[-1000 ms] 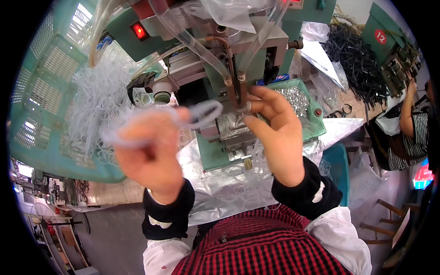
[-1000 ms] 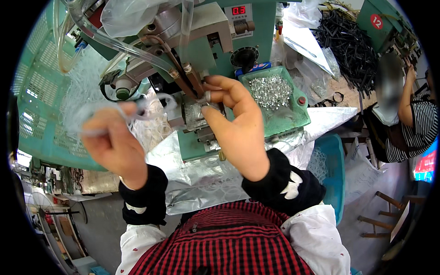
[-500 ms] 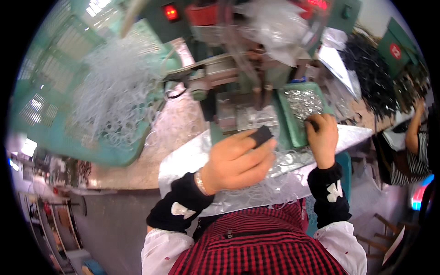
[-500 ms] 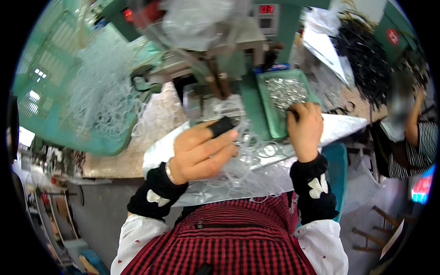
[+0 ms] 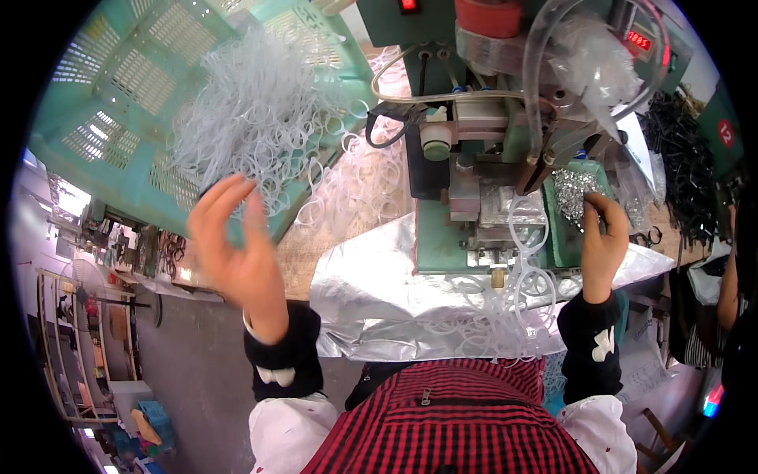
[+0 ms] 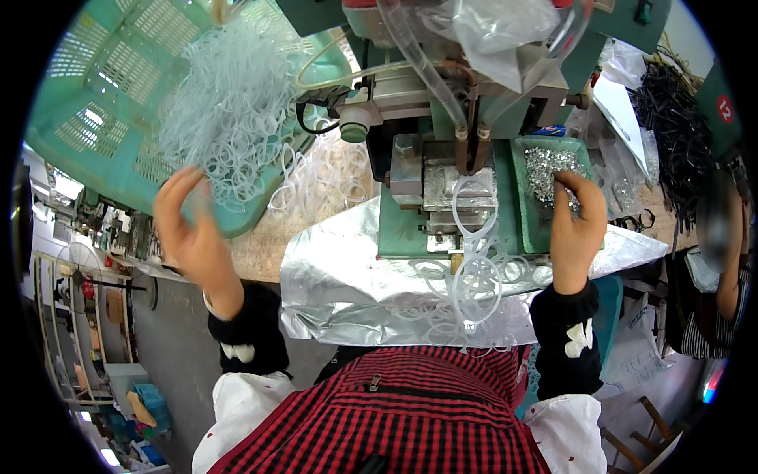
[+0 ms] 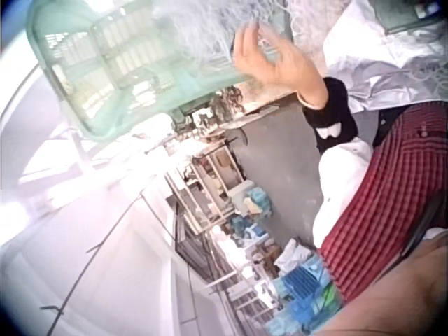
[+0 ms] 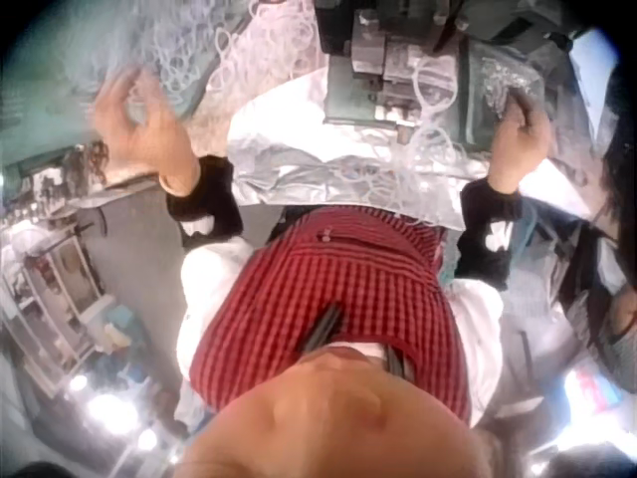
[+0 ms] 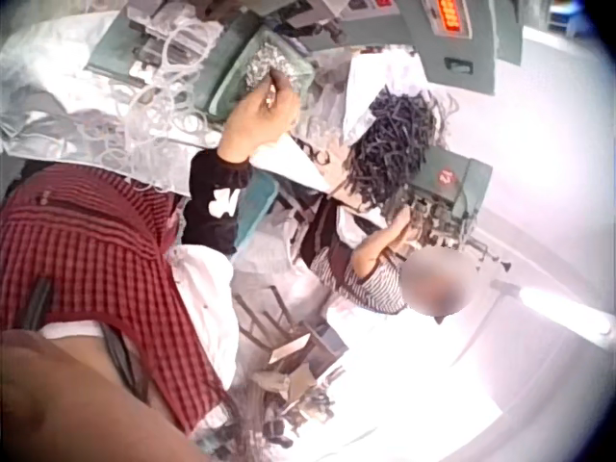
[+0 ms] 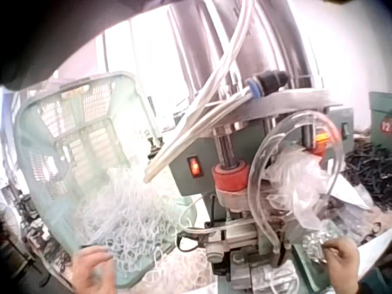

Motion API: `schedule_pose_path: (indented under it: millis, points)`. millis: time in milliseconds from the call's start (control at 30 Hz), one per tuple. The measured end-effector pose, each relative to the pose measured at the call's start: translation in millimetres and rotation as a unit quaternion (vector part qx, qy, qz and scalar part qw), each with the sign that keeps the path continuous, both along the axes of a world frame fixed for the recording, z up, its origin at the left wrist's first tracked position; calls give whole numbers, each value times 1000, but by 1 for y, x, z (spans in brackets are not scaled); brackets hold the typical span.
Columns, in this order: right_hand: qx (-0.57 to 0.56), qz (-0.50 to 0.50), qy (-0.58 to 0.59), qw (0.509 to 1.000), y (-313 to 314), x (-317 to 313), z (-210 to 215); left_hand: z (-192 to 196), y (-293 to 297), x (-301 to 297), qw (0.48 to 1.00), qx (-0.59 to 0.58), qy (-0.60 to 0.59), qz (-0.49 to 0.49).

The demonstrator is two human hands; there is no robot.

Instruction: The person repeatedly picks a translucent plastic ring and a small metal component, places them into a press machine, and removes the assembled unit. The process is continuous and repetitive, with finished parts accumulating on the work surface.

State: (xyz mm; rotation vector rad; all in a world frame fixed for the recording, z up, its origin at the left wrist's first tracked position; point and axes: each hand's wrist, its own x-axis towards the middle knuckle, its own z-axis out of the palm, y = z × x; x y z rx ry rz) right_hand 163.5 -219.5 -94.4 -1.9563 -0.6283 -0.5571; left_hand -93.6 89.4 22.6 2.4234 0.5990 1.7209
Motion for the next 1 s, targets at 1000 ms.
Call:
schedule_pose_path:
  millis: [1000]
  points:
    - [280, 230, 264, 894, 74, -36, 55, -145, -16, 59, 829, -497, -86, -243]
